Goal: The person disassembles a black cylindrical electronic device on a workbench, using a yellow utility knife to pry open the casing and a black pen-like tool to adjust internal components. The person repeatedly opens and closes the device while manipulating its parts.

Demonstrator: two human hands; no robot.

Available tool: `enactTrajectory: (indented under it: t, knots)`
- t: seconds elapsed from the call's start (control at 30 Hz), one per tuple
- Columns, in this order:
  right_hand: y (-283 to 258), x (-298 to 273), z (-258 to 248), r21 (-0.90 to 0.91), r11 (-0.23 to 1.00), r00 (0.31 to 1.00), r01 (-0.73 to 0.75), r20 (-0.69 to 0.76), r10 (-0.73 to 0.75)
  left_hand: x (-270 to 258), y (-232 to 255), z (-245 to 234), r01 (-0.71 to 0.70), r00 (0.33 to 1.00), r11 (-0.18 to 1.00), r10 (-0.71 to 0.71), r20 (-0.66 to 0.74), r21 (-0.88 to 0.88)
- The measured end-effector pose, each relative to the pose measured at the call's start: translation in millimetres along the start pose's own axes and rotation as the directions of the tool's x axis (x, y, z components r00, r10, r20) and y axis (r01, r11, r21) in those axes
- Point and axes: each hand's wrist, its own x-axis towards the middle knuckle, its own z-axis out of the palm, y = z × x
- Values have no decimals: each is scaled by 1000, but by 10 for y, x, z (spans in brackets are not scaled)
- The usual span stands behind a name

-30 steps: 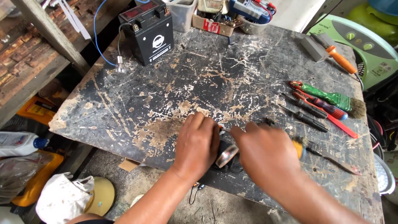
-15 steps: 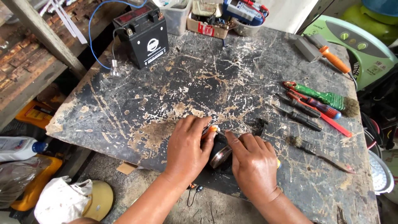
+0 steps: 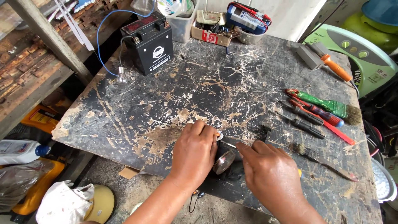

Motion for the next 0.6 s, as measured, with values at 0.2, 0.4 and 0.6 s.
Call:
enactTrajectory:
  t: [0.2,0.4,0.6]
  knots:
    - [81,112,-3,-72,997,997,-21,79,26,-57,10,97,-37,999,998,38,-22,45]
    - [29,302,-75,-143,987,975,68,221,-35,-119,-27,161,-61,995,998,62,-73,18]
    - [-85,379,-308,-204,979,856,-31,500,131,-95,-35,145,-31,998,999,29,-55,-37]
